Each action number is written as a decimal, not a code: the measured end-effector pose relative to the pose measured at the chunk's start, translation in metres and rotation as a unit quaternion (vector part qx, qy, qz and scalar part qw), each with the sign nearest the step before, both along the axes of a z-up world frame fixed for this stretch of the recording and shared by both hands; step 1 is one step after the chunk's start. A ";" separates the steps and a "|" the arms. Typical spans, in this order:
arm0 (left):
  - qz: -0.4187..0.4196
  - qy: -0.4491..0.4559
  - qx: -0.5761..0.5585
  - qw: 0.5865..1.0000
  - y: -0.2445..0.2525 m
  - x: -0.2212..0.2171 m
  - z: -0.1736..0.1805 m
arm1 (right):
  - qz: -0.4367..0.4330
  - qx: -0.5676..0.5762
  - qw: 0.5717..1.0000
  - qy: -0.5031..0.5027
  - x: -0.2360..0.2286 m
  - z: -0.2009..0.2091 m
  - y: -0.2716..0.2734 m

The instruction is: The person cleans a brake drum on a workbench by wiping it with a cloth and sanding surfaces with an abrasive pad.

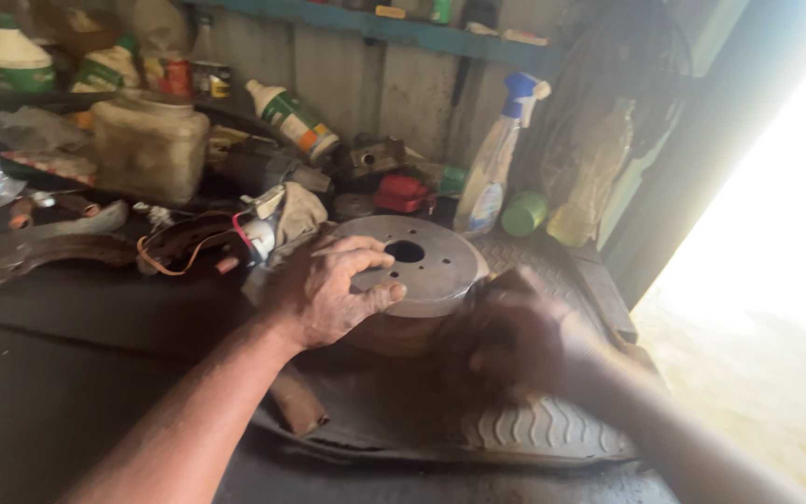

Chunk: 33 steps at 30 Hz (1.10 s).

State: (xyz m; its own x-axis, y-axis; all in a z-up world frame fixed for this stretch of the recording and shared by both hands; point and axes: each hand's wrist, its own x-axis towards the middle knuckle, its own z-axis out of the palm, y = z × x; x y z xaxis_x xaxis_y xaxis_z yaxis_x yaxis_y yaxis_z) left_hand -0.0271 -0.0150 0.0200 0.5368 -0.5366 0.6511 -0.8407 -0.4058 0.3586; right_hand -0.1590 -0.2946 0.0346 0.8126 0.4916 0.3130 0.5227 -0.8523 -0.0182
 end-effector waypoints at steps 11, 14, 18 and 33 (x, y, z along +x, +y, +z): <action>-0.018 0.016 -0.017 1.000 -0.002 -0.001 -0.001 | -0.360 0.281 0.888 0.058 0.027 0.001 0.012; -0.010 0.000 -0.013 1.000 -0.001 0.002 -0.002 | -0.366 0.237 0.894 0.102 0.017 -0.001 0.036; 0.004 0.032 -0.009 0.999 -0.001 -0.003 0.000 | -0.250 0.139 0.956 -0.064 -0.007 -0.013 0.055; 0.022 0.043 -0.030 0.998 -0.001 -0.003 0.002 | -0.084 0.141 0.985 -0.045 -0.017 -0.010 0.167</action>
